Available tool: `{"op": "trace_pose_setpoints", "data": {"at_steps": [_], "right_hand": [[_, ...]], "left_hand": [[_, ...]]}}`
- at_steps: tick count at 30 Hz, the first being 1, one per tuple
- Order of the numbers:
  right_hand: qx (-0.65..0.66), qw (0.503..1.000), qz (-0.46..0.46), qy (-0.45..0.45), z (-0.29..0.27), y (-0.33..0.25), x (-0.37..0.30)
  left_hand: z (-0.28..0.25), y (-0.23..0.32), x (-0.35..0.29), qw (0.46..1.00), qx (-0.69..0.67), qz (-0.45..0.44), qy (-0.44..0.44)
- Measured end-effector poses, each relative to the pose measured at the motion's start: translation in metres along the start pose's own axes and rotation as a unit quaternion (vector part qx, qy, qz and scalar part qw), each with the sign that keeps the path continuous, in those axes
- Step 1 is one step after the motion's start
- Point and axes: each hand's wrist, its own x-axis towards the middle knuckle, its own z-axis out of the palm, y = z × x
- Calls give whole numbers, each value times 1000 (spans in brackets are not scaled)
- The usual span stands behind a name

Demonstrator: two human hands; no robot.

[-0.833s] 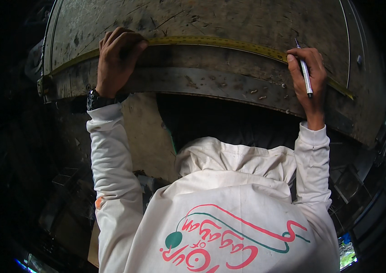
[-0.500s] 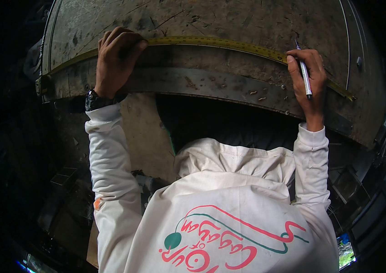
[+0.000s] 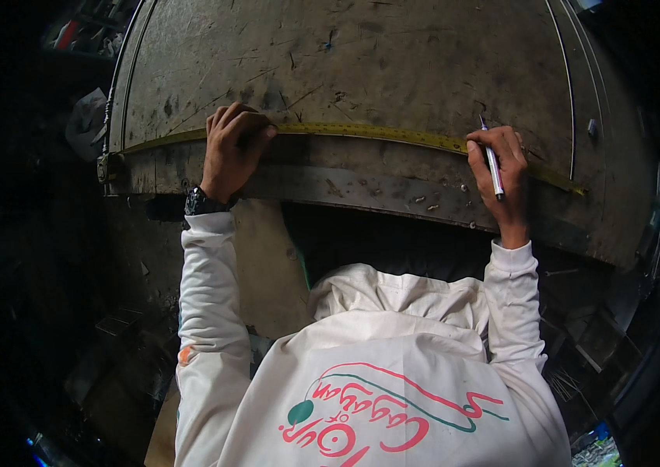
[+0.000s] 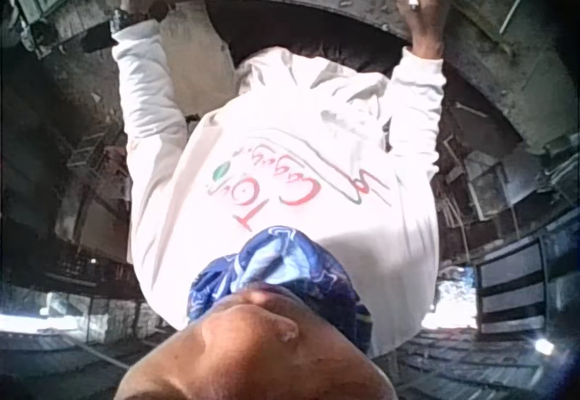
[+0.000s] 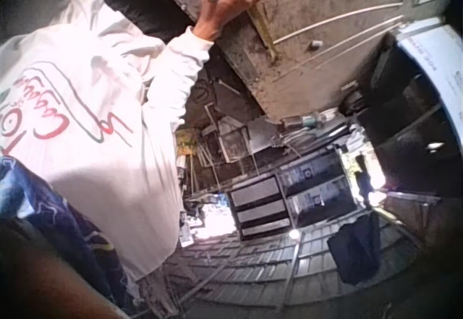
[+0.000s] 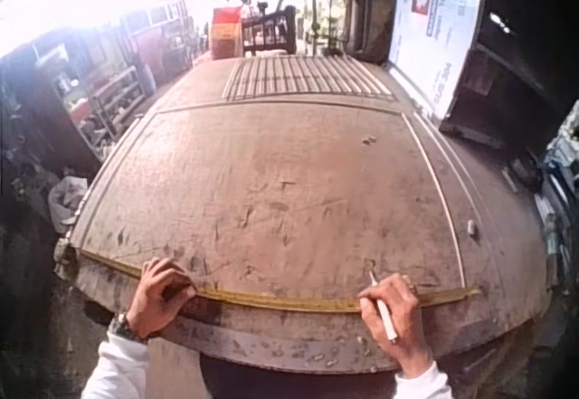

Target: The person uses a tape measure and a marker to measure and mark a curved line on a large metal sheet. They repeatedly adjust the tape measure and mark points along the curve, then place a thin metal rod along the marked line to verify alignment.

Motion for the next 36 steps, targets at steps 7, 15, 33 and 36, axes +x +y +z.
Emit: {"op": "trace_pose_setpoints", "data": {"at_steps": [7,15,33,36], "right_hand": [[6,1000,1,2,1,1,0],[17,999,-30,-8,17,-2,8],[-27,999,2,-23,12,1,7],[-29,999,-7,-19,12,0,8]], "left_hand": [[0,0,-3,1000,-18,13,14],[-5,-16,-9,1000,5,12,0],[9,-20,-10,998,4,37,51],[9,-19,-10,998,7,41,55]]}}
